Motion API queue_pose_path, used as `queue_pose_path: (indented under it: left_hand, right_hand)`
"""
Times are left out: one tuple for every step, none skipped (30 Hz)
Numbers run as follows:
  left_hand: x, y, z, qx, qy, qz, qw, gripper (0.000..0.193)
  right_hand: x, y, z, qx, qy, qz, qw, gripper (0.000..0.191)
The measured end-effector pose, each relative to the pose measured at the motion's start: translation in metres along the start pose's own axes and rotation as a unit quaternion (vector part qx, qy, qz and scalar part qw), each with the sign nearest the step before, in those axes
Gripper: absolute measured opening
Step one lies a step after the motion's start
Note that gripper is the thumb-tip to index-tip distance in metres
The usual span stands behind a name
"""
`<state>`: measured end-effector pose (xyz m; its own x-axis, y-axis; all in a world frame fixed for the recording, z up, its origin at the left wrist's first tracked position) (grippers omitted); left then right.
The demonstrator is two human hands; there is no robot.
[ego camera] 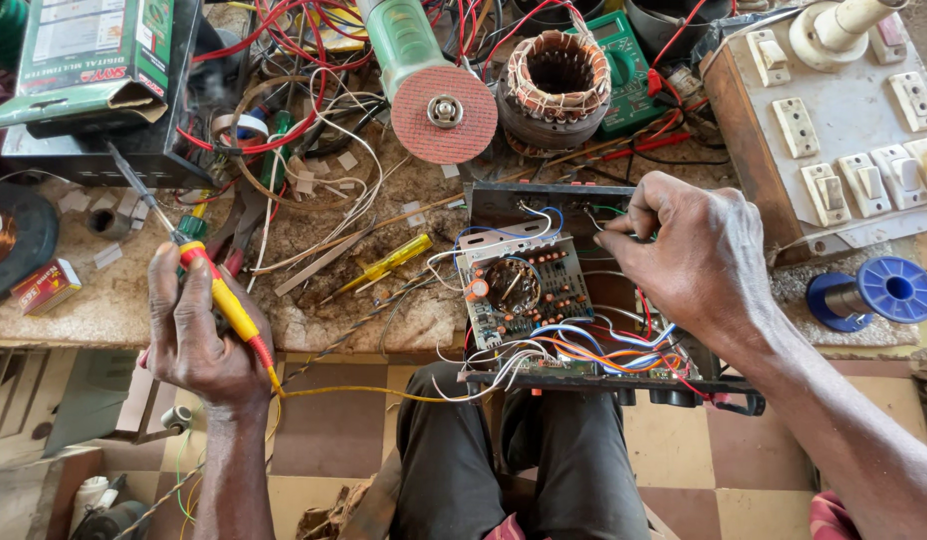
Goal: The person solders wires to a circuit board inside an open electronics chassis using a soldering iron and solder. They repeatedly heat joints and apply solder to secure connections, handling the board and wires with both hands.
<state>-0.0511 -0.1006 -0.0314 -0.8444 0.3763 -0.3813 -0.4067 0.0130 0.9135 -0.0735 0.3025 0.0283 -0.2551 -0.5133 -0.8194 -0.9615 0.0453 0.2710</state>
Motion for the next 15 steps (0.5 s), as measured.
queue_pose_path:
  left_hand:
    - [0.0, 0.0, 0.0, -0.001, -0.004, 0.001, 1.0, 0.023]
    - [-0.001, 0.001, 0.0, 0.0, -0.002, 0.002, 1.0, 0.023]
    - [-0.001, 0.001, 0.001, 0.001, -0.001, 0.003, 1.0, 0.023]
    - [-0.002, 0.001, 0.001, 0.001, 0.001, 0.003, 1.0, 0.023]
    - [-0.002, 0.001, 0.001, -0.001, -0.002, 0.003, 1.0, 0.023]
    - [-0.003, 0.002, 0.001, -0.003, -0.006, 0.003, 1.0, 0.023]
    - [-0.003, 0.002, 0.001, -0.006, -0.011, 0.003, 1.0, 0.023]
    - [-0.004, 0.002, 0.003, -0.001, -0.004, 0.002, 1.0, 0.023]
    - [-0.006, 0.003, 0.004, 0.005, 0.004, 0.002, 1.0, 0.023]
    - [-0.007, 0.003, 0.005, 0.01, 0.011, 0.002, 1.0, 0.023]
    - [-0.009, 0.004, 0.006, 0.012, 0.011, 0.001, 1.0, 0.023]
    - [-0.011, 0.005, 0.007, 0.015, 0.011, 0.0, 1.0, 0.023]
    - [-0.013, 0.006, 0.009, 0.017, 0.011, 0.0, 1.0, 0.023]
    - [-0.015, 0.007, 0.01, 0.016, 0.008, -0.002, 1.0, 0.023]
    - [-0.016, 0.009, 0.011, 0.014, 0.006, -0.002, 1.0, 0.022]
  right_hand:
    - [-0.001, 0.0, -0.001, -0.002, 0.003, 0.002, 1.0, 0.036]
    - [-0.001, -0.001, -0.001, -0.002, 0.007, 0.002, 1.0, 0.036]
    - [-0.002, -0.001, -0.001, -0.001, 0.011, 0.001, 1.0, 0.036]
    - [-0.003, -0.002, -0.001, -0.001, 0.014, 0.001, 1.0, 0.035]
    - [-0.003, -0.002, -0.002, -0.006, 0.018, 0.003, 1.0, 0.036]
    - [-0.004, -0.003, -0.004, -0.012, 0.021, 0.006, 1.0, 0.037]
    - [-0.005, -0.004, -0.005, -0.017, 0.025, 0.009, 1.0, 0.038]
    - [-0.005, -0.005, -0.003, -0.01, 0.018, 0.005, 1.0, 0.039]
    - [-0.005, -0.006, -0.002, -0.003, 0.012, 0.003, 1.0, 0.039]
    - [-0.005, -0.007, 0.0, 0.004, 0.006, 0.0, 1.0, 0.039]
    - [-0.007, -0.008, 0.003, 0.012, 0.042, 0.01, 0.999, 0.043]
    - [-0.009, -0.008, 0.005, 0.018, 0.079, 0.02, 0.997, 0.047]
    - [-0.011, -0.008, 0.008, 0.025, 0.115, 0.031, 0.993, 0.051]
    - [-0.013, -0.008, 0.011, 0.036, 0.164, 0.032, 0.985, 0.047]
    - [-0.017, -0.007, 0.016, 0.047, 0.213, 0.034, 0.975, 0.044]
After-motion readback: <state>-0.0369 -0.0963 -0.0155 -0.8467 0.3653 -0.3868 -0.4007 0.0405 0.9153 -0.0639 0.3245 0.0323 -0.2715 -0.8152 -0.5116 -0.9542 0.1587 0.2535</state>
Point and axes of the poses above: each hand's wrist, its own y-axis towards the middle knuckle, its own x-axis out of the palm, z = x × y, the point moved 8 cm from there along y, towards the middle knuckle, and after that the axes turned 5 degrees about y, right-handed, at the moved point
